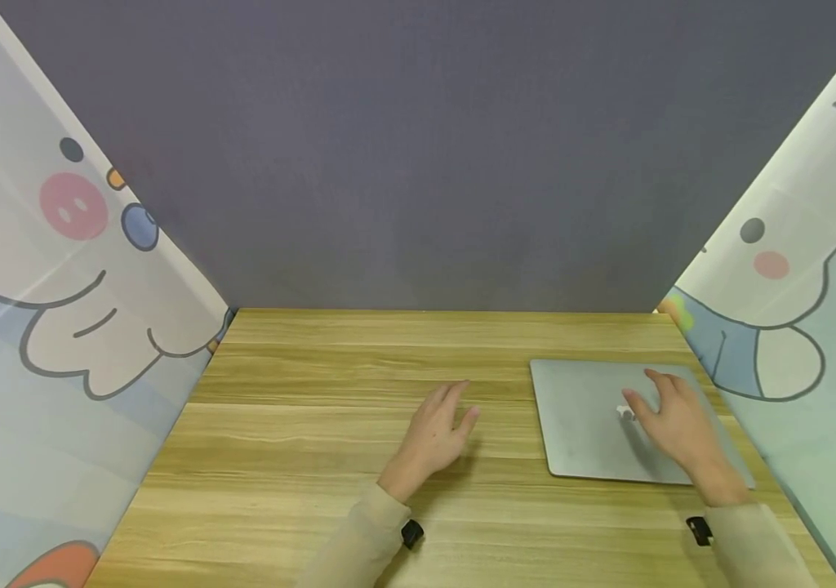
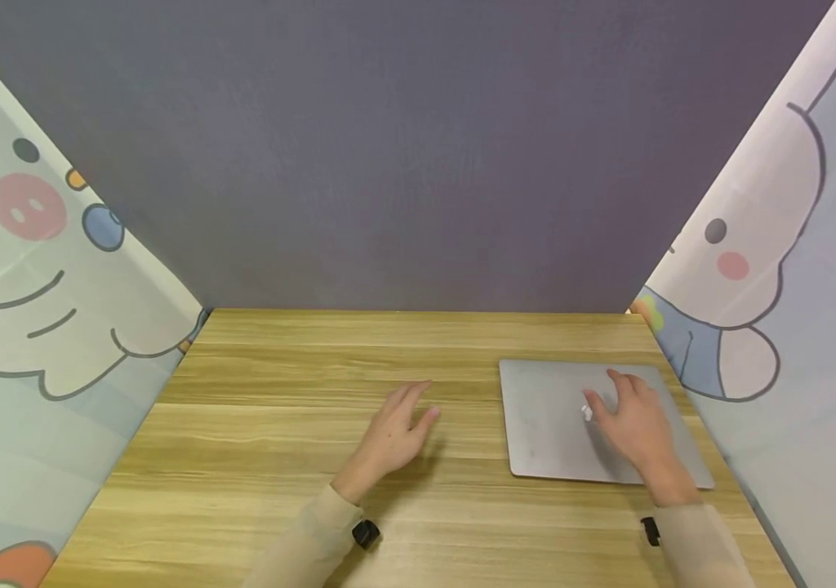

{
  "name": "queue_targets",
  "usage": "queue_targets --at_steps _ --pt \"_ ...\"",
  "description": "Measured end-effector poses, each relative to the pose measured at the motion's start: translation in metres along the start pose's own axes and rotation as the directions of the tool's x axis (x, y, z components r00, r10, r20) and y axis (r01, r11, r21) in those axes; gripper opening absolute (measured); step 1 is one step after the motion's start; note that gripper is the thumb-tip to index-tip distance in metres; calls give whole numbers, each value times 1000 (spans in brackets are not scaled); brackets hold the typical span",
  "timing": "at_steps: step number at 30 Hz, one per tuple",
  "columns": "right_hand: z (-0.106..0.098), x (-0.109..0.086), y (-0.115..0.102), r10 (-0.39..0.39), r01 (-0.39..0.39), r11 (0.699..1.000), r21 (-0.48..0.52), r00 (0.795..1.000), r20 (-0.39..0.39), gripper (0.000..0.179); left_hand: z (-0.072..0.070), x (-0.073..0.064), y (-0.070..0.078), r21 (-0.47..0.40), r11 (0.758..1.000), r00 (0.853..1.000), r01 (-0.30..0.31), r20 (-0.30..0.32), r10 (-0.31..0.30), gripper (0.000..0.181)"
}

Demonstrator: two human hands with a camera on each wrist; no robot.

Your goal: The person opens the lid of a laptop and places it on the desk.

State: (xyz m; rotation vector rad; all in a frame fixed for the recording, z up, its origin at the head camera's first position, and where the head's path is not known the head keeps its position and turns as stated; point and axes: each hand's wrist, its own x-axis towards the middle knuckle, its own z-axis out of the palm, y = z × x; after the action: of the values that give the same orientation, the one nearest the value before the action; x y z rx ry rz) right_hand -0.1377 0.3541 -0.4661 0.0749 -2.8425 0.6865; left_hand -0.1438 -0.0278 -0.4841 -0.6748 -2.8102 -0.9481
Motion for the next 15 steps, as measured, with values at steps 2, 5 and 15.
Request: queue_targets --at_steps 2,5,15 --pt "-1 0 4 -5 5 1000 -5 1000 -15 66 2 1 1 11 1000 1000 -5 4 5 53" --pt "-3 1 11 3 -3 1000 -5 1000 -13 66 6 4 4 23 1000 1000 -6 12 5 54" --pt "-11 2 32 45 -45 999 -26 999 16 69 15 12 15 -14 1000 999 8 47 -8 51"
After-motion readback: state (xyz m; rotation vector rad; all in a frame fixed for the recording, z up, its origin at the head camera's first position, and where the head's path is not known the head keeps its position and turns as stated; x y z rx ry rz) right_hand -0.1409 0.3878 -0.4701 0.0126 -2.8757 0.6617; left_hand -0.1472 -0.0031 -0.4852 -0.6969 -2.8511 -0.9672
